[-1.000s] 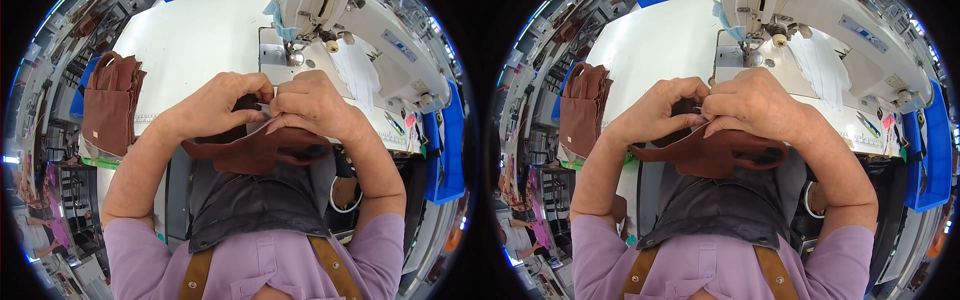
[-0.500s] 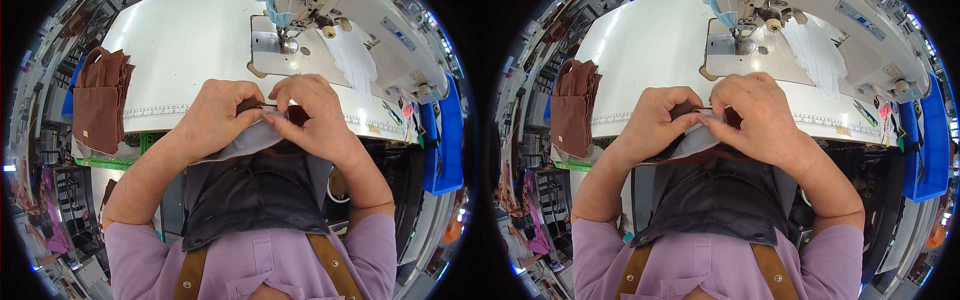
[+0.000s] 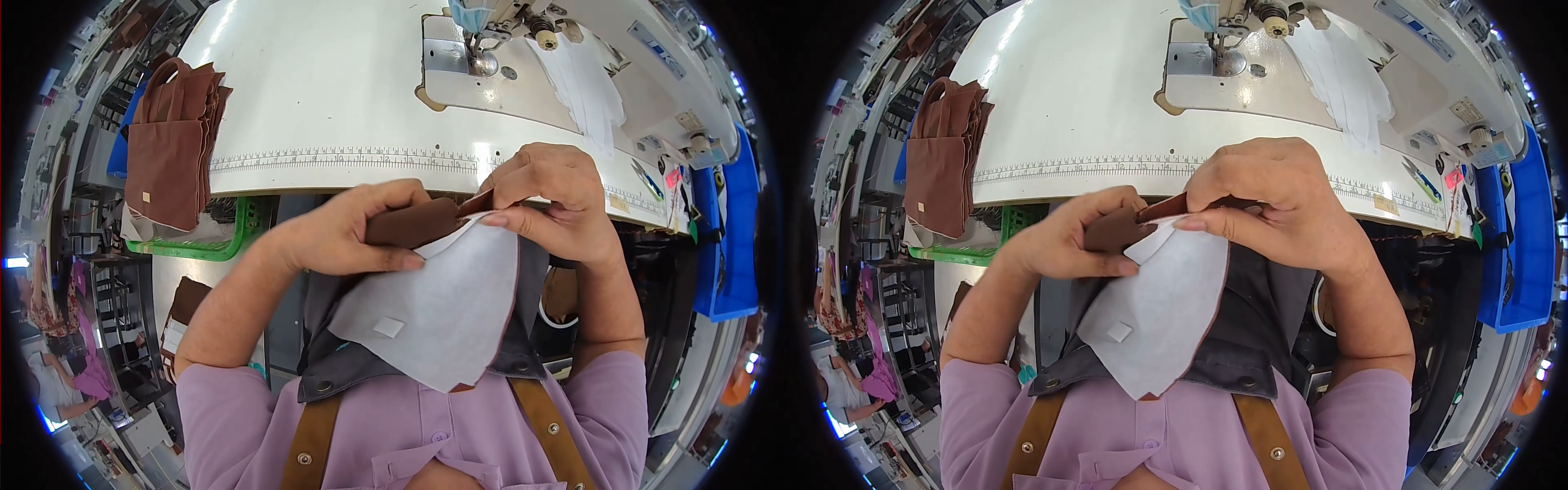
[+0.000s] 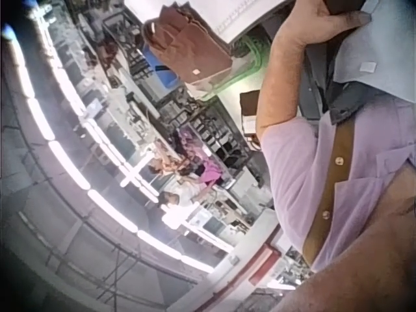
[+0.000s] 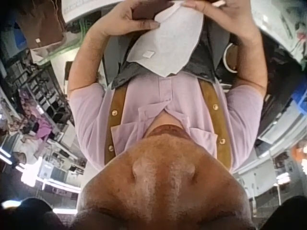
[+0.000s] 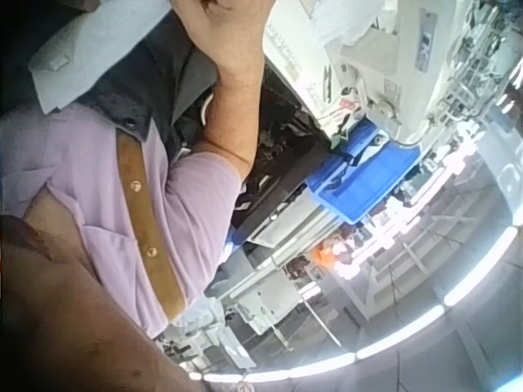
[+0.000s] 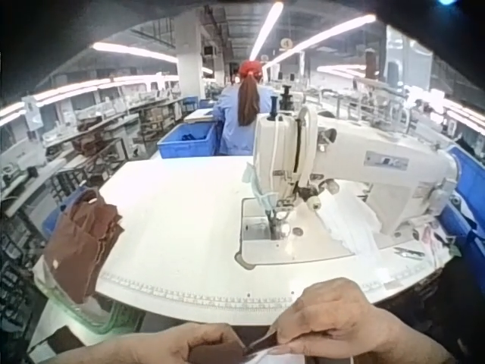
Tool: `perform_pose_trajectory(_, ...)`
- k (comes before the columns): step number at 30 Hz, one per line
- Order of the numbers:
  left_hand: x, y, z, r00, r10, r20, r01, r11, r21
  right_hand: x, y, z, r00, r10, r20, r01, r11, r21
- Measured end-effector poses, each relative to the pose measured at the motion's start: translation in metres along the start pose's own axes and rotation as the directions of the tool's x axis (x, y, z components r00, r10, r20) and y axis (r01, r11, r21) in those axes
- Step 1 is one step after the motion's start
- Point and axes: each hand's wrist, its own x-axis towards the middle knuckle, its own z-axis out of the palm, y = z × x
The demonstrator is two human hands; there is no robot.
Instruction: Sewing pieces of leather handbags together using a sewing machine.
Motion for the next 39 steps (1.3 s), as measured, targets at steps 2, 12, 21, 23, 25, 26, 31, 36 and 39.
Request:
perform_pose_trajectory(2,0.004,-0.019,0.021,0.994,0.105,-0.034,-0.109,0.986,-0.125,-0.001,-0.001,-0.001,1.0,0.006,0.007,-0.006,1.0,0.022)
perform_pose_trajectory(12,-0.012,-0.013,0.022,0.995,0.0,-0.101,-0.007,0.998,-0.069,-0.008,-0.004,-0.01,0.991,0.13,-0.03,-0.13,0.991,-0.022)
perform_pose_trajectory(21,0.007,0.055,0.007,0.689,0.689,-0.224,-0.188,0.469,0.863,0.01,-0.002,-0.008,0.999,0.011,0.037,0.002,0.935,-0.355)
perform_pose_trajectory(23,0.01,0.059,0.011,0.714,0.651,-0.257,-0.113,0.47,0.876,0.012,-0.003,-0.006,0.999,0.006,0.035,0.007,0.927,-0.374)
perform_pose_trajectory(25,0.012,0.053,0.009,0.776,0.566,-0.279,-0.073,0.519,0.852,0.013,-0.001,-0.004,0.999,0.001,0.036,0.013,0.921,-0.39)
perform_pose_trajectory(26,0.013,0.051,0.008,0.777,0.563,-0.281,-0.07,0.52,0.851,0.013,0.0,-0.003,0.999,0.002,0.032,0.01,0.923,-0.385)
perform_pose_trajectory(31,0.012,0.046,-0.001,0.759,0.55,-0.349,-0.251,0.741,0.623,0.014,0.002,-0.002,0.999,-0.003,0.033,0.015,0.93,-0.367)
perform_pose_trajectory(36,0.009,0.046,0.003,0.751,0.486,-0.447,-0.235,0.829,0.507,0.015,0.001,-0.001,1.0,-0.017,0.02,0.022,0.954,-0.299)
perform_pose_trajectory(39,0.007,0.043,0.004,0.747,0.433,-0.504,-0.196,0.868,0.455,0.015,0.001,0.001,0.999,-0.034,-0.014,0.029,0.964,-0.264)
